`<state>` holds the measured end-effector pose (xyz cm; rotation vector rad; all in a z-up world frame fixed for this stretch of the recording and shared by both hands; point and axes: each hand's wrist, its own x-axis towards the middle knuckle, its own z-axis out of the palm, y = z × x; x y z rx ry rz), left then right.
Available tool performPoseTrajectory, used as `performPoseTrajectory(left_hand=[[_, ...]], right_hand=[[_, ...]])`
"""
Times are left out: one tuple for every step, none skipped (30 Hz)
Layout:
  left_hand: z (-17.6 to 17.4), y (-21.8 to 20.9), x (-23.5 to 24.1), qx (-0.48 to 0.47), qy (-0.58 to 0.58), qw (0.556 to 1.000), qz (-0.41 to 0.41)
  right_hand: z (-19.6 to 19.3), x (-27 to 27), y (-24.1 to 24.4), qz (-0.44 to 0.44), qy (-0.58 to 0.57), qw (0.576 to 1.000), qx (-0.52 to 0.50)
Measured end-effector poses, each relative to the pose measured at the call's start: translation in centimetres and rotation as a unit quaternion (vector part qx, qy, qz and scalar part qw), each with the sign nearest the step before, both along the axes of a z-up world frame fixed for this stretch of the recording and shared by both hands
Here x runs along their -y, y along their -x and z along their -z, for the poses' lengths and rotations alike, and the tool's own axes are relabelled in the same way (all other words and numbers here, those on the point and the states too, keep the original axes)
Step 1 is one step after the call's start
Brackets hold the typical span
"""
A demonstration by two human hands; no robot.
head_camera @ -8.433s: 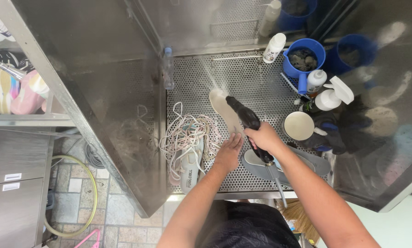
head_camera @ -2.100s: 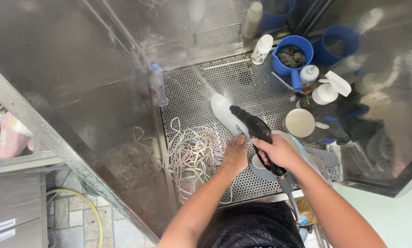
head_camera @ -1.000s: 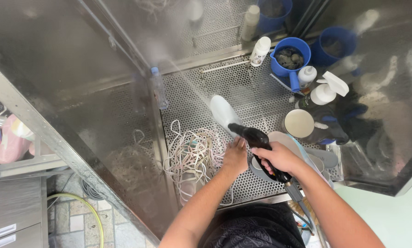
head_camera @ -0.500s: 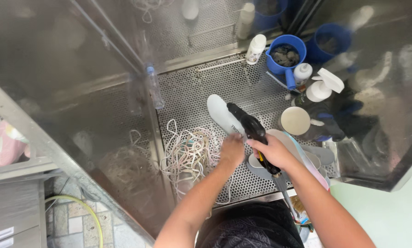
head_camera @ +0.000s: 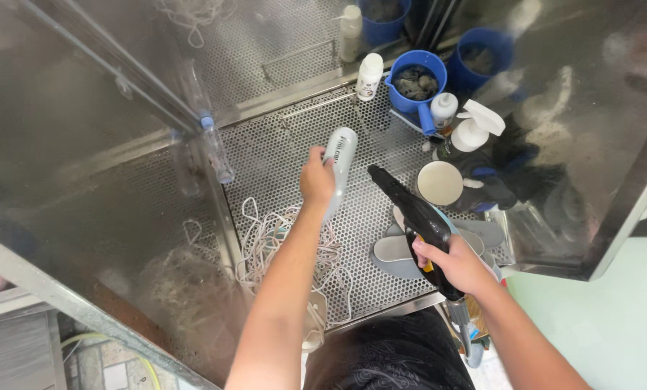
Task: The person uses a high-pressure spray gun to clean the soles and uppers of several shoes inside a metal enclosure. They handle the shoes one by one, rotating them to ensure thorough coverage. After spraying, the person moves to a sink area to rinse the shoes under running water and places them into a basin.
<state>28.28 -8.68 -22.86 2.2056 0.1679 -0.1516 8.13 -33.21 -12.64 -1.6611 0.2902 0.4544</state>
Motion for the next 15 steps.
performPoseTrajectory(left_hand=[[0.7, 0.1, -0.3, 0.023, 0.08, 0.995, -0.056], [1.6, 0.6, -0.6, 0.044, 0.059, 0.996, -0.053], [2.4, 1.5, -0.8, 0.065, 0.036, 0.996, -0.048], [3.3, 2.9, -0.6, 0.083, 0.017, 0.996, -0.042], [4.0, 4.8, -0.5, 0.049, -0.082, 0.995, -0.036], [4.5, 6.8, -0.4, 0.019, -0.18, 0.983, -0.032], [5.0, 8.6, 0.2, 0.06, -0.207, 0.976, 0.01], [5.5, 10.0, 0.5, 0.101, -0.237, 0.965, 0.048], [6.1, 11.3, 1.0, 0.11, -0.24, 0.957, 0.119], [6.7, 12.2, 1.5, 0.115, -0.243, 0.944, 0.19], [7.2, 12.3, 2.0, 0.097, -0.252, 0.939, 0.212], [7.7, 12.5, 2.6, 0.076, -0.26, 0.934, 0.234], [8.1, 12.8, 2.9, 0.056, -0.267, 0.927, 0.257], [8.3, 12.9, 2.9, 0.051, -0.266, 0.925, 0.267], [8.4, 13.2, 2.9, 0.047, -0.265, 0.923, 0.277]], right_hand=[[-0.2, -0.2, 0.1, -0.003, 0.011, 1.0, 0.0], [-0.3, -0.5, 0.1, -0.006, 0.022, 1.0, 0.001], [-0.2, -1.0, -0.2, -0.012, 0.019, 1.0, 0.0], [-0.1, -1.3, -0.3, -0.016, 0.02, 1.0, -0.003], [0.0, -1.5, -0.3, -0.02, 0.02, 1.0, -0.007], [0.1, -1.8, -0.4, -0.03, 0.036, 0.999, -0.015], [0.0, -2.0, -0.5, -0.039, 0.052, 0.998, -0.024], [0.0, -2.4, -0.7, -0.052, 0.065, 0.996, -0.031], [0.0, -2.6, -0.9, -0.051, 0.056, 0.997, -0.034], [0.0, -2.8, -0.9, -0.05, 0.046, 0.997, -0.039], [0.0, -3.0, -0.9, -0.049, 0.036, 0.997, -0.044], [0.1, -3.1, -0.9, -0.054, 0.047, 0.996, -0.059], [0.2, -3.1, -0.9, -0.058, 0.058, 0.994, -0.073], [0.4, -3.1, -1.1, -0.064, 0.07, 0.992, -0.086], [0.5, -3.2, -1.0, -0.073, 0.065, 0.992, -0.084]])
